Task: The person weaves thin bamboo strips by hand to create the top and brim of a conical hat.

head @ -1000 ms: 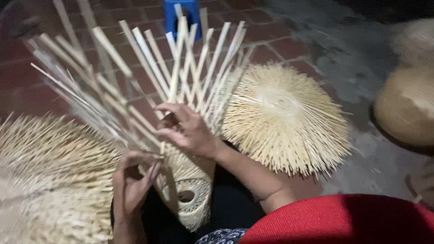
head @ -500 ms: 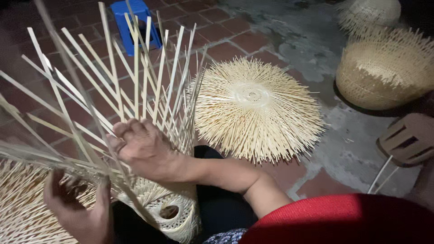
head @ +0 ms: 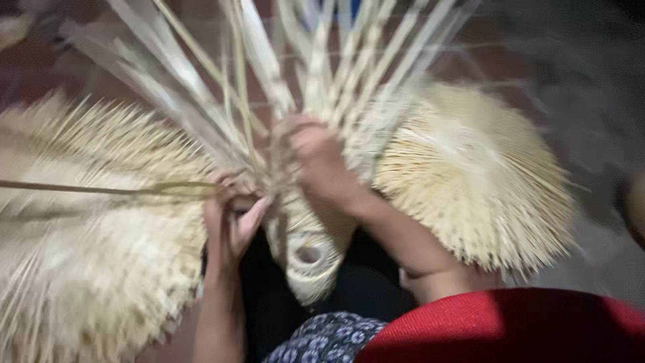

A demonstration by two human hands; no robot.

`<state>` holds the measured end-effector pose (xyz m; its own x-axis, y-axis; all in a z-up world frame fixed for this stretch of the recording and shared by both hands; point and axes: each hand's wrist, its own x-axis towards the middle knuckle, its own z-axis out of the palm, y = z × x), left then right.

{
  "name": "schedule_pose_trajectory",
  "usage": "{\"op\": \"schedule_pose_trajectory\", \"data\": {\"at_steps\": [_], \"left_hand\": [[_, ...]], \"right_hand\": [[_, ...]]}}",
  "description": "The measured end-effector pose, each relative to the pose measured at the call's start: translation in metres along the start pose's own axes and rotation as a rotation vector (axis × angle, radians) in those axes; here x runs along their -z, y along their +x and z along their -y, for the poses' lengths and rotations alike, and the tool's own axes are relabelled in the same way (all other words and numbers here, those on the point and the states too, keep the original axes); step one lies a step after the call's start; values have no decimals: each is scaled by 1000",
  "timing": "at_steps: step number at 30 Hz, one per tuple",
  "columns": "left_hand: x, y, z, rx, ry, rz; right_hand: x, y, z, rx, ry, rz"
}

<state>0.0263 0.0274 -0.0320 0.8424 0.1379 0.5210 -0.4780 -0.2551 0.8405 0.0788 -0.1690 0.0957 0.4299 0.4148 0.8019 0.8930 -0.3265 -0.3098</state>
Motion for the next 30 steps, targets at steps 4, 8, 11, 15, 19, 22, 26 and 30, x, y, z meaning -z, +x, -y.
{"op": "schedule_pose_trajectory", "data": {"at_steps": [4, 8, 11, 15, 19, 22, 26, 30], "left_hand": [[-6, -4, -37, -118, -138, -26], [-21, 2, -70, -292, 229, -25], [-19, 5, -75, 113, -87, 97], [-23, -3, -61, 78, -279, 81], [-31, -3, -37, -216, -223, 79], [-26, -2, -28, -168, -537, 152], [-12, 2, -32, -161, -444, 235], [-19, 14, -47, -50, -206, 161]], "right_hand": [[16, 7, 4, -398, 338, 109], [24, -2, 5, -475, 294, 117], [35, -1, 4, -543, 430, 243], [43, 11, 7, -313, 95, 474], [22, 6, 17, 7, -586, 531], [6, 0, 13, -150, -659, 542], [24, -5, -10, -187, -30, 528], [52, -5, -26, -78, 698, 496]]}}
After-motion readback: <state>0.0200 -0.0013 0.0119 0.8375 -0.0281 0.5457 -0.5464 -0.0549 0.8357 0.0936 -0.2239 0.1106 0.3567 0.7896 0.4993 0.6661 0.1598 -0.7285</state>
